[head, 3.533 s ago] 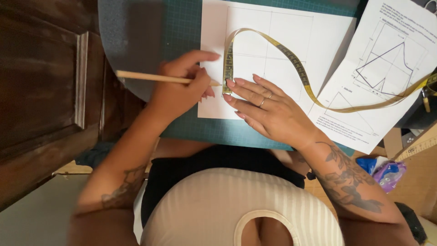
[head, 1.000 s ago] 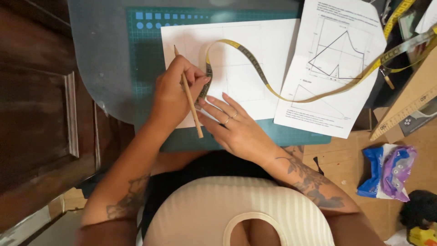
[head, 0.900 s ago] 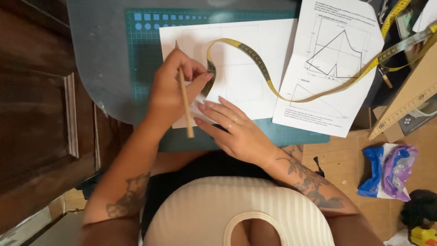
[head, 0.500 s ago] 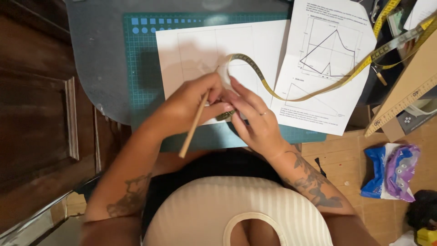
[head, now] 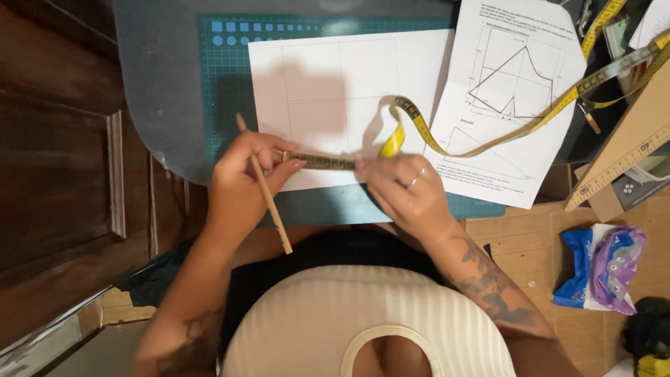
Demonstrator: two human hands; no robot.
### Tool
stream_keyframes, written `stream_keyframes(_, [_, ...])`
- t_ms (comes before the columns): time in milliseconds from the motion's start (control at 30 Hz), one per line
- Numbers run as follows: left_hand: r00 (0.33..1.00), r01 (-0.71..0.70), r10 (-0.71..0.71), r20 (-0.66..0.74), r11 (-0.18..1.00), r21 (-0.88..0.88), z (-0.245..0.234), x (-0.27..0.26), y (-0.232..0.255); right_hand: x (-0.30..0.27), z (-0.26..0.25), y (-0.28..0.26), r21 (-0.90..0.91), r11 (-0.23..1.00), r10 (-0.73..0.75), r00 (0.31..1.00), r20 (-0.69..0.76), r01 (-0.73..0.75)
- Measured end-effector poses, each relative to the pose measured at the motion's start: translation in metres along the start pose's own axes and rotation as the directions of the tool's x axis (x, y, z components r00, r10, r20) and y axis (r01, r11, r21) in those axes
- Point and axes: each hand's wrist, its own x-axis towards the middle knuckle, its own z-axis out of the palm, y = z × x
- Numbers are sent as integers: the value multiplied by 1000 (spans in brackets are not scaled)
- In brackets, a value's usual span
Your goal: Drafting a sewing pattern on paper using a pencil and a measuring tape based on a reference diagram
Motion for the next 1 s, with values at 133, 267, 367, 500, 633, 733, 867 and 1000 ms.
stream_keyframes(133, [999, 8, -8, -40, 1000, 8, 1, -6, -14, -22, 6, -11, -82, 996, -36, 999, 33, 38])
stream_keyframes(267, [985, -129, 155, -70, 951, 281, 9, -6, -30, -8, -2, -15, -194, 979, -44, 996, 76, 58])
stream_keyframes(367, [971, -183, 224, -87, 924, 335, 6, -5, -34, -16, -3, -2, -233, 969, -57, 994, 92, 77])
stream_keyframes(500, [969, -200, 233, -81, 935, 293, 3, -5, -36, -15, -4, 12, -101, 988, -104, 990, 97, 114])
stream_keyframes(633, [966, -207, 241, -89, 936, 286, 5, -4, -40, 14, -2, -9, 21, 993, -119, 984, 134, 117])
stream_keyframes(733, [968, -194, 231, -96, 935, 298, 7, -2, -35, 24, 4, -16, 112, 984, -155, 977, 145, 139])
stream_keyframes(867, [978, -148, 176, -114, 965, 217, 8, -3, -33, 13, 4, -7, 64, 989, -143, 967, 212, 132])
stream_keyframes(1000, [985, -86, 110, -137, 982, 170, 7, -4, -29, 1, -8, 3, 13, 995, -103, 956, 275, 103])
